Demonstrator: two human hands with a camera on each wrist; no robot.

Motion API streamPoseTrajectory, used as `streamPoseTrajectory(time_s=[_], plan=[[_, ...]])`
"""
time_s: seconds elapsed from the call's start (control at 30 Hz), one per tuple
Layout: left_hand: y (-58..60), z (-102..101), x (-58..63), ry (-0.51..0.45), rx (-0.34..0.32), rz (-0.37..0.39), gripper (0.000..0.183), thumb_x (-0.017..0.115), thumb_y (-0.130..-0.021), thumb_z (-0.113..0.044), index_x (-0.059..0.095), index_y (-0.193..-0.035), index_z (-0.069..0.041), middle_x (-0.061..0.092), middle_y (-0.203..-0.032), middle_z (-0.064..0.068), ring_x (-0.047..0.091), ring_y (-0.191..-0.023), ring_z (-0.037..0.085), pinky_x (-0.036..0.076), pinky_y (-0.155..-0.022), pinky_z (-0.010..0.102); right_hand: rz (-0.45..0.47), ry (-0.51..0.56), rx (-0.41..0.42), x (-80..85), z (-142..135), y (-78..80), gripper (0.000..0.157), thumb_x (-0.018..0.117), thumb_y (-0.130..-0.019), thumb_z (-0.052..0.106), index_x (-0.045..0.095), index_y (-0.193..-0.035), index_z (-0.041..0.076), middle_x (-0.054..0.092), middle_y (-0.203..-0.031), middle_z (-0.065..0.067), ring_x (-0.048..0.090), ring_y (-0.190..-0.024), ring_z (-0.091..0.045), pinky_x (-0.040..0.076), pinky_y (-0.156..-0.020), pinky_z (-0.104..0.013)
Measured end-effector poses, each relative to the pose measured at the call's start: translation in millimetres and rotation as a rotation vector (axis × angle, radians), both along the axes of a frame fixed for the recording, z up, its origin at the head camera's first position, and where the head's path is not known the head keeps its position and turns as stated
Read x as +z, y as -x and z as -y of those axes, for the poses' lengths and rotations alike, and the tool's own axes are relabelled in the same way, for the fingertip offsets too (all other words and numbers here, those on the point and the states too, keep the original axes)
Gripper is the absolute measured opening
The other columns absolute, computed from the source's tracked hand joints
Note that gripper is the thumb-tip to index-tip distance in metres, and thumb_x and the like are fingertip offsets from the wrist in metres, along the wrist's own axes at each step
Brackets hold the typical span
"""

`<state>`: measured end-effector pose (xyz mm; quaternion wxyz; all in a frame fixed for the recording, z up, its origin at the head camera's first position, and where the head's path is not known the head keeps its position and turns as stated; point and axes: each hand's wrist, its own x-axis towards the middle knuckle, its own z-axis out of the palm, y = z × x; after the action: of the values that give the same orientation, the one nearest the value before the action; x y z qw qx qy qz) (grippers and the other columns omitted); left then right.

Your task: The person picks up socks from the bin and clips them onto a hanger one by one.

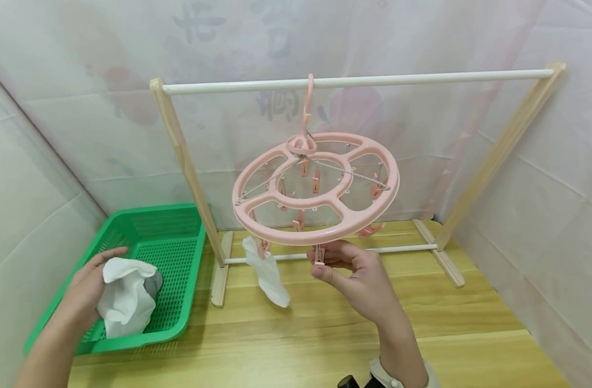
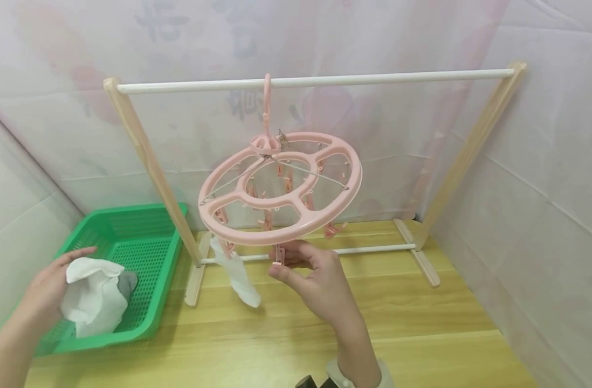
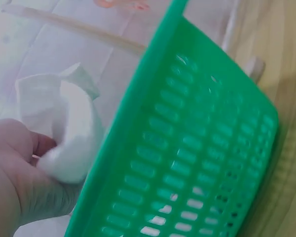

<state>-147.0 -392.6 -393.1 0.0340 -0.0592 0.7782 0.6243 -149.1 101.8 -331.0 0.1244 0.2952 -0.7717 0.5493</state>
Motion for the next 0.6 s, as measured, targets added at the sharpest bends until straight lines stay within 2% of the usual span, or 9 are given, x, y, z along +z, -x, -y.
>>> streamPoseTrajectory(time_s=[0.03,0.1,0.2,0.3,0.43,0.47,0.53,0.6], plan=[[0.8,1,-0.5,-0.087,-0.042,0.027,0.028,0.033,-0.113,-0.036,0.056,-0.127,-0.044,0.058,-0.115,-0.020,0.065,-0.086,0.007,0.058,-0.068,0.031,-0.002,0.002,0.001,-0.1,0,0.1,0.028,0.077,-0.089,0.002,0.072,-0.117,0.006,0.078,-0.106,-0.010,0.076,-0.096,-0.018,0.062,-0.086,-0.029],[1.9,1,-0.8,-0.206,-0.123,0.087,0.032,0.034,-0.113,-0.033,0.059,-0.127,-0.046,0.062,-0.114,-0.018,0.068,-0.086,0.011,0.060,-0.068,0.032,-0.001,0.006,0.001,-0.4,0,-0.1,0.028,0.077,-0.089,0.002,0.072,-0.116,0.007,0.078,-0.105,-0.010,0.076,-0.096,-0.020,0.062,-0.086,-0.029],[3.4,-1,-1.1,-0.224,-0.269,0.162,0.044,0.028,-0.113,-0.022,0.060,-0.129,-0.048,0.063,-0.117,-0.012,0.068,-0.087,0.016,0.061,-0.068,0.035,-0.001,0.009,0.002,-0.4,0,-0.4,0.028,0.077,-0.089,0.002,0.072,-0.116,0.007,0.078,-0.105,-0.008,0.076,-0.096,-0.023,0.062,-0.086,-0.029],[4.5,-8,-1.7,-0.174,-0.380,0.218,0.048,0.027,-0.110,-0.014,0.063,-0.125,-0.042,0.064,-0.115,-0.004,0.069,-0.082,0.018,0.061,-0.066,0.037,-0.008,0.010,0.006,-0.7,-1,-0.1,0.028,0.076,-0.089,0.001,0.072,-0.117,0.007,0.078,-0.105,-0.007,0.076,-0.095,-0.022,0.062,-0.086,-0.029],[6.9,-20,-4.3,-0.072,-0.478,0.219,0.032,0.033,-0.110,-0.016,0.063,-0.118,-0.021,0.063,-0.105,0.005,0.067,-0.072,0.015,0.060,-0.060,0.034,-0.009,0.011,0.009,-1.2,-2,0.8,0.028,0.076,-0.090,0.001,0.072,-0.117,0.007,0.077,-0.105,-0.012,0.076,-0.095,-0.018,0.062,-0.086,-0.030],[7.2,-23,-5.2,-0.026,-0.504,0.194,0.026,0.036,-0.110,-0.017,0.061,-0.117,-0.015,0.061,-0.107,0.006,0.065,-0.072,0.013,0.059,-0.060,0.033,-0.009,0.012,0.010,-1.1,-2,1.0,0.028,0.076,-0.090,0.001,0.072,-0.117,0.006,0.077,-0.105,-0.012,0.076,-0.096,-0.018,0.062,-0.086,-0.030],[6.8,-28,-6.8,0.100,-0.547,0.127,0.019,0.043,-0.110,-0.019,0.058,-0.113,-0.008,0.058,-0.111,0.008,0.061,-0.082,0.005,0.055,-0.064,0.028,-0.007,0.012,0.011,-0.8,-2,0.9,0.028,0.076,-0.090,0.001,0.071,-0.117,0.005,0.077,-0.105,-0.012,0.076,-0.096,-0.016,0.062,-0.086,-0.029],[5.9,-33,-8.6,0.231,-0.567,0.039,0.018,0.051,-0.108,-0.021,0.056,-0.108,-0.004,0.056,-0.115,0.009,0.056,-0.093,-0.001,0.051,-0.071,0.023,-0.014,0.014,0.015,-0.2,-2,0.9,0.028,0.076,-0.090,0.001,0.071,-0.117,0.003,0.077,-0.105,-0.011,0.076,-0.096,-0.016,0.062,-0.086,-0.030]])
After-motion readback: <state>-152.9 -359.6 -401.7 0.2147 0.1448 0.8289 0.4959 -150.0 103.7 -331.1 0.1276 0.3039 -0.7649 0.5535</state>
